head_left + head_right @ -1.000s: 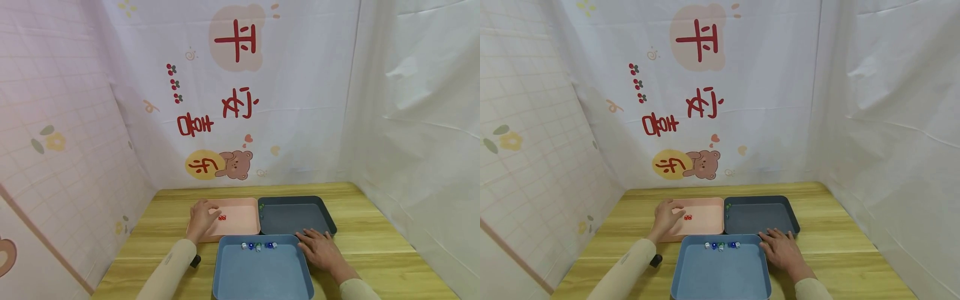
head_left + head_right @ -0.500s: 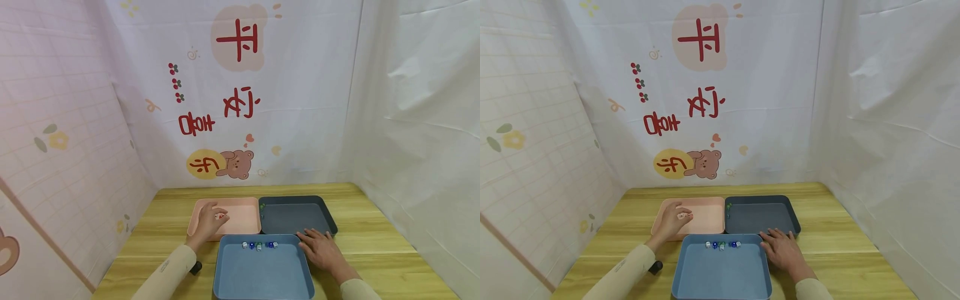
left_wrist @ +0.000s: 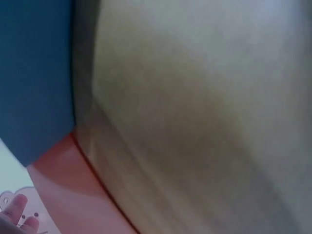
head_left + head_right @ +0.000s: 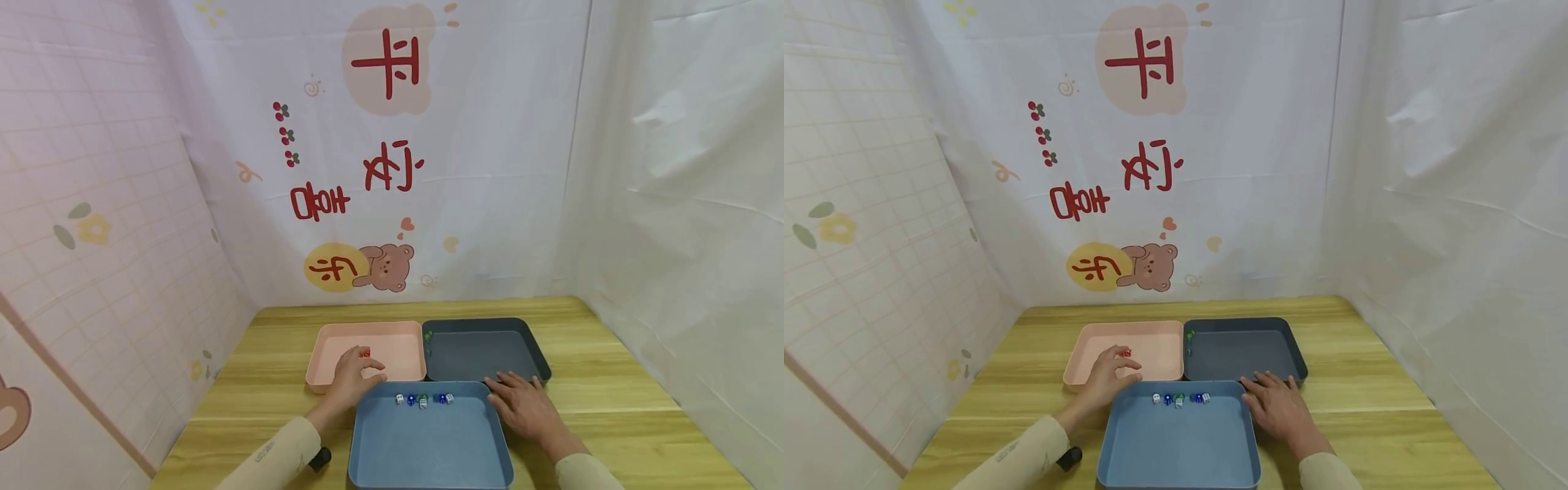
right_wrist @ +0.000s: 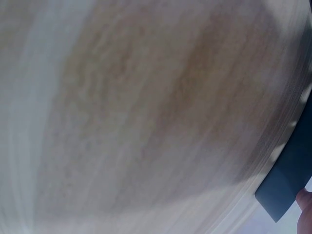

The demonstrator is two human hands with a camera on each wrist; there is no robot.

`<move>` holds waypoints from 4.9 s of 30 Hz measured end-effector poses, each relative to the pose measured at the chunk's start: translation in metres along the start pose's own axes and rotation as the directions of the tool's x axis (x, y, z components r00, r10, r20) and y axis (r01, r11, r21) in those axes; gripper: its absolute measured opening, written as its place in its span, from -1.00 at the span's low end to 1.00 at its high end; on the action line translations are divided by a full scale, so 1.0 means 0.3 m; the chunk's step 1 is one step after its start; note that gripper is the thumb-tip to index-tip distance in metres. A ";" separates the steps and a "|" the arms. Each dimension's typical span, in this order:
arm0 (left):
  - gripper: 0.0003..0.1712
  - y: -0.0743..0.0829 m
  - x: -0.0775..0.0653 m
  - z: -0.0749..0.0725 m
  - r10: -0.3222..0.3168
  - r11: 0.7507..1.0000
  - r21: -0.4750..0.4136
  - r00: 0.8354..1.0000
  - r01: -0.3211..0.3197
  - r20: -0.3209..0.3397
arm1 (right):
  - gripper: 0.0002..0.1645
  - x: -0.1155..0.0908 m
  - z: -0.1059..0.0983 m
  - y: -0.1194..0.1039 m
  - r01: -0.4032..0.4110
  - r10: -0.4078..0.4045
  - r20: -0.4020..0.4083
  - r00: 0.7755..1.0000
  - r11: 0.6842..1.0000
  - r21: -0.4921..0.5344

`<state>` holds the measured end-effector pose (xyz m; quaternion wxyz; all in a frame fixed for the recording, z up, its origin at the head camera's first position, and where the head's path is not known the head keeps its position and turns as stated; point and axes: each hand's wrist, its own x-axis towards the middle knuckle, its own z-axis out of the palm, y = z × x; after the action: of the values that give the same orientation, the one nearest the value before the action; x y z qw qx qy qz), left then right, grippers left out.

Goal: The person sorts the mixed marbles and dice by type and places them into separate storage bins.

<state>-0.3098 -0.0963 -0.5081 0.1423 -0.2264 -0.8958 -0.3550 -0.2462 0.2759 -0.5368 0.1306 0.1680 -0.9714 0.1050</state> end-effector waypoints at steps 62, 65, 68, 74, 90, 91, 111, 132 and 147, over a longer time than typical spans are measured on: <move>-0.87 0.088 -0.014 0.080 0.002 0.973 0.228 0.980 -0.049 0.201 | -0.48 -0.002 -0.003 0.000 -0.005 0.005 0.001 1.000 1.000 0.002; -0.87 0.085 -0.012 0.068 -0.005 0.975 0.218 0.984 -0.035 0.178 | -0.48 -0.003 -0.003 -0.001 -0.008 0.008 0.010 1.000 1.000 0.013; -0.87 0.081 -0.007 0.053 0.001 0.976 0.217 0.987 -0.035 0.158 | -0.47 -0.006 -0.002 -0.001 -0.011 0.011 0.017 1.000 1.000 0.012; -0.88 0.075 0.006 0.006 0.029 0.976 0.211 0.994 -0.051 0.105 | -0.47 -0.006 -0.001 -0.001 -0.006 0.006 -0.001 1.000 1.000 0.001; -0.92 -0.034 0.087 -0.120 -0.142 0.975 0.163 0.988 0.151 -0.065 | -0.49 -0.008 -0.003 -0.005 -0.017 0.017 0.005 1.000 1.000 0.008; -0.92 -0.041 0.091 -0.126 -0.157 0.974 0.155 0.985 0.166 -0.074 | -0.49 -0.007 -0.004 -0.006 -0.018 0.018 0.005 1.000 1.000 0.007; -0.85 -0.185 0.161 -0.168 -0.291 0.897 0.325 0.954 0.300 -0.078 | -0.46 0.003 0.015 0.012 -0.010 0.010 -0.002 1.000 1.000 0.018; -0.75 -0.202 0.177 -0.144 -0.359 0.877 0.316 0.931 0.362 -0.068 | -0.49 0.012 0.012 0.020 -0.004 0.005 -0.028 1.000 1.000 0.026; -0.71 -0.156 0.246 -0.144 -0.281 0.888 0.357 0.956 0.292 -0.084 | -0.47 0.014 0.001 0.025 -0.015 0.015 -0.001 1.000 0.999 0.030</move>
<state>-0.3929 -0.1343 -0.4736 0.1415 -0.0561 -0.9673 -0.2027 -0.2527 0.2816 -0.5371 0.1281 0.1624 -0.9709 0.1204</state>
